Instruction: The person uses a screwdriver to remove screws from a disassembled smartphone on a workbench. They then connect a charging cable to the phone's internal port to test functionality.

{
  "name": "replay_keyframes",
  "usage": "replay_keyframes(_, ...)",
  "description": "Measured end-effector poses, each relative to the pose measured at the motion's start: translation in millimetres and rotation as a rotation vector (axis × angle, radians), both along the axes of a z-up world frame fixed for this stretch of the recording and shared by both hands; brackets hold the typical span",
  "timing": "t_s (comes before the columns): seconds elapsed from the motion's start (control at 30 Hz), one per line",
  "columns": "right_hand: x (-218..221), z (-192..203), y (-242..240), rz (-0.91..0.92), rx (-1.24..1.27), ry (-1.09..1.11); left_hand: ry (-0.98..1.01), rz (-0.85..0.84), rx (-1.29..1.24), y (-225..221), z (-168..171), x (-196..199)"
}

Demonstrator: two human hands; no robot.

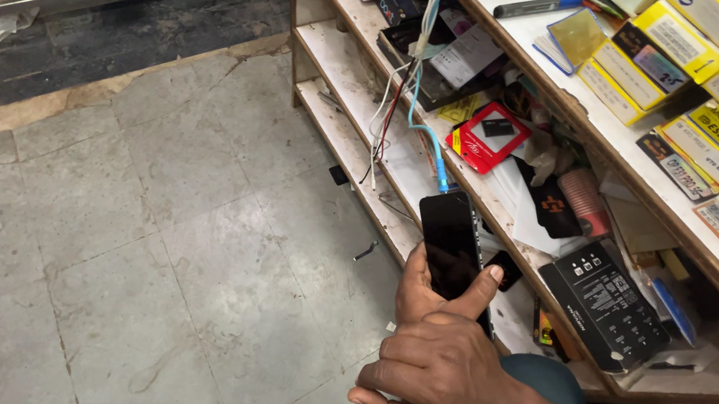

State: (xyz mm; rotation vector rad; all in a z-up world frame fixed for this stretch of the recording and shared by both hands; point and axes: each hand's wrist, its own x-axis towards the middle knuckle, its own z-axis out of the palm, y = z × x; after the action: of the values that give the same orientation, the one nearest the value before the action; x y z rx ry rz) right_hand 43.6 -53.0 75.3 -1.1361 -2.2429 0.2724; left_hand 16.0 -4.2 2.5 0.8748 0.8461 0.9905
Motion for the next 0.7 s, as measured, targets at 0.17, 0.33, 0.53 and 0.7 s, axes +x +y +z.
replay_keyframes(0.17, 7, 2, -4, -0.007, 0.011, -0.001, -0.182, -0.017, -0.006, -5, -3, 10)
replay_keyframes(0.33, 10, 3, -8, -0.023, 0.015, -0.004, -0.129, -0.004, -0.014, -8, -2, 14)
replay_keyframes(0.53, 10, 5, -8, -0.032, 0.018, 0.006, -0.228, 0.038, 0.080, -5, -13, 18)
replay_keyframes(0.7, 11, 4, -10, -0.041, 0.022, -0.005, -0.240, 0.104, 0.049, -7, -19, 25)
